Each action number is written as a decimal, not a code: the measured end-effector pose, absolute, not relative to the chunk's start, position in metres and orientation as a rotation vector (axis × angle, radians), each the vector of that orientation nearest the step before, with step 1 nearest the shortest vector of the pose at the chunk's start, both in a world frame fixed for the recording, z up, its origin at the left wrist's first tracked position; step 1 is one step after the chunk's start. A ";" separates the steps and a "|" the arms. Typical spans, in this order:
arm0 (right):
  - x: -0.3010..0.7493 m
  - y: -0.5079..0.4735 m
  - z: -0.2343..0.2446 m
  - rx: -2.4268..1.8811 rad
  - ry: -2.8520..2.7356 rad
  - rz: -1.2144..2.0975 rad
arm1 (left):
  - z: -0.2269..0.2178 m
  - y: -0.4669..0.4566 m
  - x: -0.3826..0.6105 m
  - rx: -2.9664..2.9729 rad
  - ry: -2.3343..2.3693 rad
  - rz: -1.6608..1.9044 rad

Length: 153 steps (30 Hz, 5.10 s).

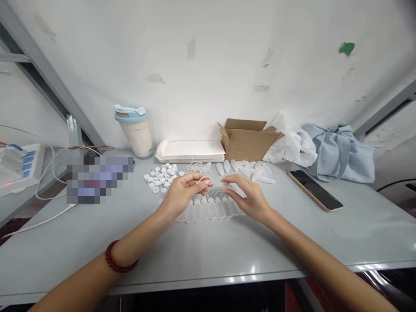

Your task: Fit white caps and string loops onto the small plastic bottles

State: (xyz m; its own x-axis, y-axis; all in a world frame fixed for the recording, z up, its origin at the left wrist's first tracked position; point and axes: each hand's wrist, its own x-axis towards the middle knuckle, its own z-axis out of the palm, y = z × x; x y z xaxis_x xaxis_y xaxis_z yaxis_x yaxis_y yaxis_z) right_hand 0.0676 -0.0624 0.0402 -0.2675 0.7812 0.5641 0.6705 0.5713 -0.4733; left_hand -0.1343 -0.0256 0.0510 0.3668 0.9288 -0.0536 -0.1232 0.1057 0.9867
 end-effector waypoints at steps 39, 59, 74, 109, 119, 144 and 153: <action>0.049 -0.082 0.036 -0.955 -2.029 -0.200 | 0.053 -0.052 -0.123 1.642 1.038 1.000; 0.079 -0.075 0.068 -0.935 -1.318 1.365 | 0.077 -0.035 -0.114 2.864 0.432 1.190; 0.159 -0.059 0.083 -1.452 -1.676 1.498 | 0.062 -0.036 -0.050 2.959 0.514 0.657; 0.149 -0.050 0.062 -1.661 -1.985 1.492 | 0.049 -0.044 -0.045 2.772 0.723 0.306; 0.144 -0.045 0.064 -1.837 -2.098 0.857 | 0.057 -0.019 -0.104 2.684 0.919 0.584; 0.093 0.036 0.050 -1.435 -2.627 -0.130 | 0.050 0.072 -0.126 3.122 0.850 0.532; 0.088 0.027 0.061 -1.360 -2.199 0.383 | 0.053 0.072 -0.129 2.579 1.124 1.069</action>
State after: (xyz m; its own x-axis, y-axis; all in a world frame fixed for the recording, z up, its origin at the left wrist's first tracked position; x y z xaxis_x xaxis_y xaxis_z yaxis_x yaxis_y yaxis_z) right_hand 0.0881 0.0272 0.0608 -0.3591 0.8898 0.2815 0.7423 0.4551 -0.4917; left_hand -0.1290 0.0721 0.0530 0.4707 0.6841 0.5571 0.5906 -0.7134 0.3772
